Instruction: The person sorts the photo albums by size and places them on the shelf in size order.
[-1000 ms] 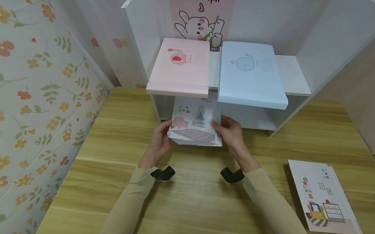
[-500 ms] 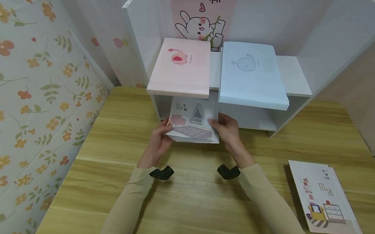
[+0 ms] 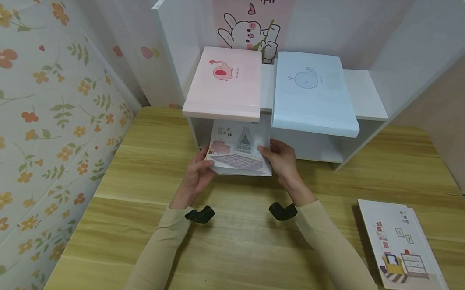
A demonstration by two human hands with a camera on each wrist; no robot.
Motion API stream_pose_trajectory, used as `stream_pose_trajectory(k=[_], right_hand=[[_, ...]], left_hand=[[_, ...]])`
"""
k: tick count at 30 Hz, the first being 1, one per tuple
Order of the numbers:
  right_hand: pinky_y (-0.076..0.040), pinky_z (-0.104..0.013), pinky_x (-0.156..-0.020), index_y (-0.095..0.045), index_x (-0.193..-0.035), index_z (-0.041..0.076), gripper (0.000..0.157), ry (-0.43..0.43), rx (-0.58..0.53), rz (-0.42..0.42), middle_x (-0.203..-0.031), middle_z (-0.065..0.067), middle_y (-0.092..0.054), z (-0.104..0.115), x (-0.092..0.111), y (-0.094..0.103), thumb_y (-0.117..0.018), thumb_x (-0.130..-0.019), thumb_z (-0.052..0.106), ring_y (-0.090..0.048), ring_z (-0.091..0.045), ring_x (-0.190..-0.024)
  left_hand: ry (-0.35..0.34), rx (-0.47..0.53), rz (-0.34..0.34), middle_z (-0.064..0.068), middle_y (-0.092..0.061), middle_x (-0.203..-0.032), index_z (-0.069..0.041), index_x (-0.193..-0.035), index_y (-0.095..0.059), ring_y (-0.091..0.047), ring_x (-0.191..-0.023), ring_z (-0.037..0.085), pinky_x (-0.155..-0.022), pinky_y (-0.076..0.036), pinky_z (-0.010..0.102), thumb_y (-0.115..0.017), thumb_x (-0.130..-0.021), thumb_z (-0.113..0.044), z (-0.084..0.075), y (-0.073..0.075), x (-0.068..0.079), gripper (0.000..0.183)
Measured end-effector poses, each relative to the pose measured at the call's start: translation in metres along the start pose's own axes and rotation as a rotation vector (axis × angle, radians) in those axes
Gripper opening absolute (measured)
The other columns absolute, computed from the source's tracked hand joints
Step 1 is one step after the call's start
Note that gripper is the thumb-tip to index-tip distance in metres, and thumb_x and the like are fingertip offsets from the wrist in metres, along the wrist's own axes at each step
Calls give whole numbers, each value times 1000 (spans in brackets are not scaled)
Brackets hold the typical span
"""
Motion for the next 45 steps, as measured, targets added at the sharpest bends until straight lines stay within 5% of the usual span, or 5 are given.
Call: stream_pose_trajectory(k=[15,27,35,40,45], right_hand=[[-46,-41,-89,-44,-135,-4,54,-16,18,-12,-122,-24,-55,-1,-4,-2,-63,-91,19,-56,-32,-103],[-45,-41,-93,-42,-137,-6,57,-29,63,29,-125,-23,-54,-6,-8,-4,-61,-91,23,-54,-31,-106],[-45,-42,-94,-42,-136,-5,55,-32,74,91,-128,-20,-53,-9,-9,-7,-60,-92,22,-53,-30,-111],[-45,-43,-95,-44,-135,-6,54,2,91,89,-128,-22,-53,-14,-8,-6,-62,-91,20,-53,-31,-112],[-49,-41,-87,-45,-134,-5,54,49,148,84,-126,-22,-54,-18,-4,-3,-62,-91,21,-56,-31,-109]], left_hand=[[22,-169,68,1,-50,-128,3,-148,-6,-49,-112,15,-90,-45,30,-32,-76,17,-2,6,2,78],[24,-212,14,2,-45,-130,2,-149,-7,-48,-113,14,-91,-44,26,-37,-77,17,-3,13,2,79],[16,-241,-78,20,-26,-145,2,-148,-11,-50,-110,12,-90,-45,24,-41,-83,17,-4,17,3,73],[30,-345,-170,10,-50,-123,6,-145,-22,-54,-99,11,-82,-47,21,-47,-85,14,-3,20,7,65],[27,-389,-193,2,-57,-107,11,-141,-26,-55,-94,10,-80,-48,20,-46,-88,13,-2,23,10,57]])
Point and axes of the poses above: each hand's wrist, its own x-axis away from the middle knuckle, its own y-axis out of the back of the hand, z = x × y, the point moved 2 cm from there along -x, towards the middle knuckle
